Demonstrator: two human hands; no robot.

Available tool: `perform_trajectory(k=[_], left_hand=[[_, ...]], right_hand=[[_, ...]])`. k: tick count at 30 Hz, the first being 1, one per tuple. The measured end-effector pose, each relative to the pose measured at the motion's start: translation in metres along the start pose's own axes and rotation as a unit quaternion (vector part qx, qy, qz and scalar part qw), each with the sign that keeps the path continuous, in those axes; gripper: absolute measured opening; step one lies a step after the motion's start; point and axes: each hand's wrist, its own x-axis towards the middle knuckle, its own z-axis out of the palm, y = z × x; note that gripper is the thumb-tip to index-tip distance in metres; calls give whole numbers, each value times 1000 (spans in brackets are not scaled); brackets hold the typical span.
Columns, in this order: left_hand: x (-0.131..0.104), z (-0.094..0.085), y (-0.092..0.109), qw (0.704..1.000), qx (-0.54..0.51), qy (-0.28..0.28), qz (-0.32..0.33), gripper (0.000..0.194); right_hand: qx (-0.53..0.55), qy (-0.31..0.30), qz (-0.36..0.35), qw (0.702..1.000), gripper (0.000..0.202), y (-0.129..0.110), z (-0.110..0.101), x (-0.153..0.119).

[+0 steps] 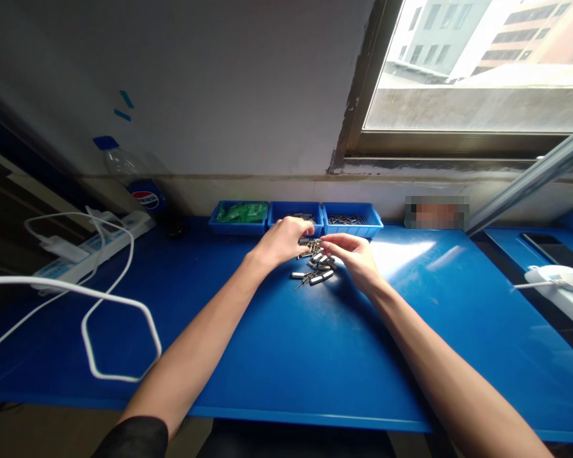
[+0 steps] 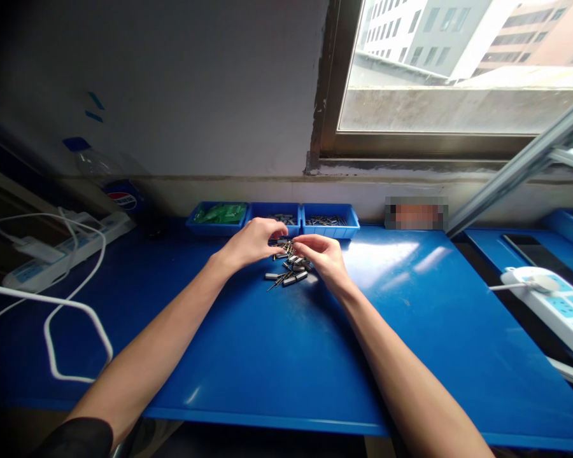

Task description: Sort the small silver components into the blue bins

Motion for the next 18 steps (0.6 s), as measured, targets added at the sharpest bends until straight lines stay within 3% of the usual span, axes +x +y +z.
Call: perform_trajectory(k=[4,8,18], left_hand=[[-5,-4,-8,991,93,-49,-84,25],[-6,0,-14,987,96,-85,-97,21],[-4,6,-23,996,29,-23,-80,35]], right_hand=[[30,87,-63,994,43,3,-4,4],[10,91,-66,994,57,6,-9,7],[-6,78,-47,996,40,9,-6,6]])
